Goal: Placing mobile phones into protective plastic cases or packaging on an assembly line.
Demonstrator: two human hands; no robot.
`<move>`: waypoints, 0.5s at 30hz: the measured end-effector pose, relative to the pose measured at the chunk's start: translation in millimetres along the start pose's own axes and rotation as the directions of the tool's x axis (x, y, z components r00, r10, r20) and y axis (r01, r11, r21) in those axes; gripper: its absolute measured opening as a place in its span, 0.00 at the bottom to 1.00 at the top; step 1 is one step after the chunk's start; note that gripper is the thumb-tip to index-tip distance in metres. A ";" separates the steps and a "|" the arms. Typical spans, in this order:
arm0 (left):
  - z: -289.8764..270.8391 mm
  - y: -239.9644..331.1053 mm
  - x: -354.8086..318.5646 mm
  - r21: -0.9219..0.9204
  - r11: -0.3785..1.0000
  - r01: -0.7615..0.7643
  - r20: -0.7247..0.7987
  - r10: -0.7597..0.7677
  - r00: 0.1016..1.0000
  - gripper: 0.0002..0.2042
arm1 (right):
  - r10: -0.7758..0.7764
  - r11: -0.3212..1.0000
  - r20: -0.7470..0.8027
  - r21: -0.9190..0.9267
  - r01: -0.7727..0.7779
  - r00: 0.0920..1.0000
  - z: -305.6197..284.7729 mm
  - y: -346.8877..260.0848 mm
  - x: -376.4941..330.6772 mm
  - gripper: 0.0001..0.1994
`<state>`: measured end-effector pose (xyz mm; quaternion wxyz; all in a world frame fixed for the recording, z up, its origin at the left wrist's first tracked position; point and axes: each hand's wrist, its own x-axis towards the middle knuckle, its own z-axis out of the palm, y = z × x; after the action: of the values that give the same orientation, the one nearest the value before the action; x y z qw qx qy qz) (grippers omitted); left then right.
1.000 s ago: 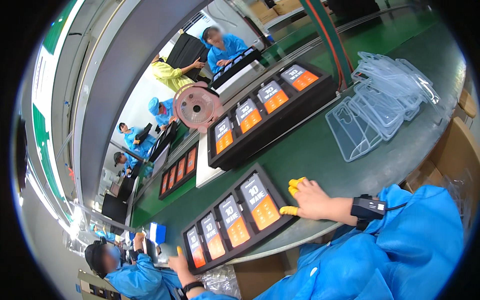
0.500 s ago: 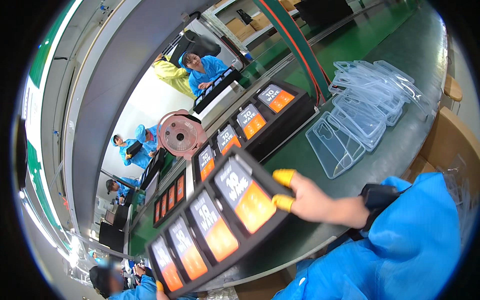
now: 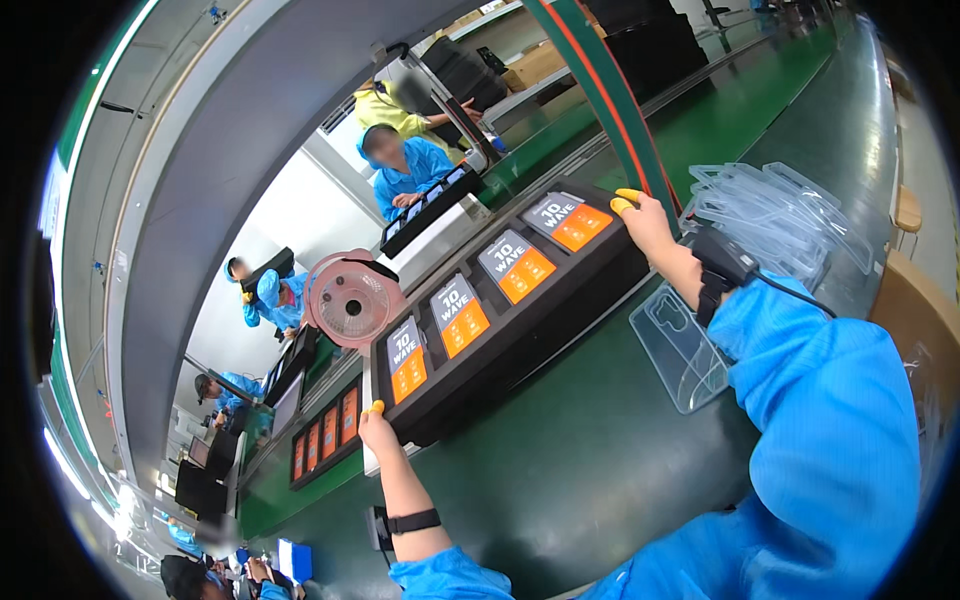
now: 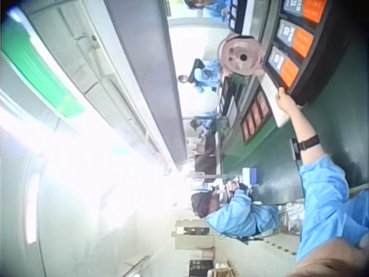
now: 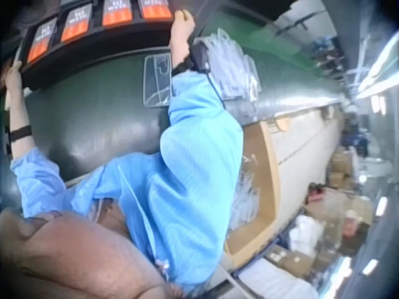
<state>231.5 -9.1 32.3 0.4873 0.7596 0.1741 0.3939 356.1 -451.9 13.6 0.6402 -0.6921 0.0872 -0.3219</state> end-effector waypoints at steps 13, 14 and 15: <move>17.3 -26.8 -7.7 -0.810 0.561 0.169 -0.008 -0.299 0.954 0.16 | -0.368 0.852 0.205 -0.316 0.417 0.907 -30.4 -15.3 18.3 0.12; 14.9 -30.9 -3.6 -0.819 0.547 0.171 0.002 -0.297 0.955 0.16 | -0.363 0.876 0.102 -0.303 0.376 0.926 -47.6 -12.2 16.1 0.13; 1.0 -38.8 4.1 -0.649 0.752 0.112 -0.032 -0.174 0.984 0.15 | -0.359 0.879 0.061 -0.312 0.359 0.931 -58.1 -20.8 5.5 0.15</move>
<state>239.5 11.0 -0.2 0.7388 0.5117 0.1075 0.4252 321.9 -499.6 33.4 0.4494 -0.7905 0.0077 -0.4160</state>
